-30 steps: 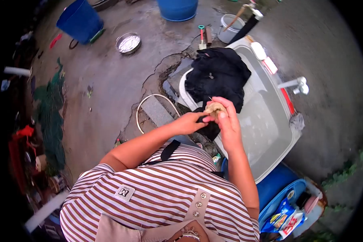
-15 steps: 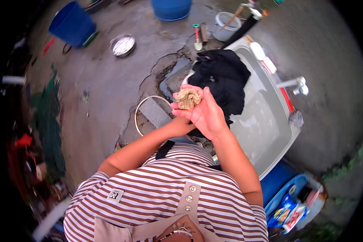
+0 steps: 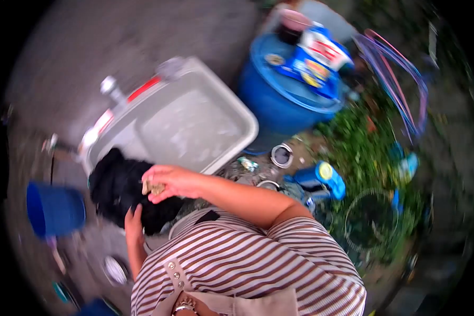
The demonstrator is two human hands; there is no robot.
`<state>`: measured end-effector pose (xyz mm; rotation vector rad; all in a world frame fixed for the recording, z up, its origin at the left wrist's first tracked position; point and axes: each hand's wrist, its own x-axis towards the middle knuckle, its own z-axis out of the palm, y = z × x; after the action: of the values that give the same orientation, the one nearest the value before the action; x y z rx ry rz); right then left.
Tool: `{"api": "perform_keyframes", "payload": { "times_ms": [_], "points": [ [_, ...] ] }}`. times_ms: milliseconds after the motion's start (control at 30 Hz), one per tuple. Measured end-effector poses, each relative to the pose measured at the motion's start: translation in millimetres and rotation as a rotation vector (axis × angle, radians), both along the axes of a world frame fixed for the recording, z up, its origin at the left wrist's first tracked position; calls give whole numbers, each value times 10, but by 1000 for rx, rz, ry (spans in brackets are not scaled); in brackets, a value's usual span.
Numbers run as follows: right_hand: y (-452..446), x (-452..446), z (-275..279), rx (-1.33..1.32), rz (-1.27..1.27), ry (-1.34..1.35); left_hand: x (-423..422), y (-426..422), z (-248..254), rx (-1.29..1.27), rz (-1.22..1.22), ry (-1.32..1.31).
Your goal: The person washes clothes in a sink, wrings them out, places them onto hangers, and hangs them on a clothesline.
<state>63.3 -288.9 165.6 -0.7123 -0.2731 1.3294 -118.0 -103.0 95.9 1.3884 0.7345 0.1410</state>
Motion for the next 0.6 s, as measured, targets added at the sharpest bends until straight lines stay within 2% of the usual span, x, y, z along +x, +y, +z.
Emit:
{"api": "perform_keyframes", "payload": {
  "times_ms": [67,133,233,267,400,500,567,600],
  "points": [
    [-360,13,-88,-57,-71,-85,122,102,-10,43,-61,41],
    [-672,-2,-263,-72,-156,-101,264,202,-140,-47,-106,67],
    [-1103,-38,-425,-137,-309,-91,540,129,-133,-62,-136,65],
    [-1244,-59,-471,-132,-343,-100,602,183,-213,-43,-151,139],
    [-1749,-148,-758,-252,-478,-8,802,120,-415,-99,-217,123],
    [-2136,-232,-1111,-366,-603,109,873,-2,-344,-138,-262,183],
    [-2379,-295,-1458,-617,-706,157,891,-31,-264,-130,-300,230],
    [-2502,-318,-1579,-659,-747,165,887,-18,-257,-124,-347,216]
  ]
}}
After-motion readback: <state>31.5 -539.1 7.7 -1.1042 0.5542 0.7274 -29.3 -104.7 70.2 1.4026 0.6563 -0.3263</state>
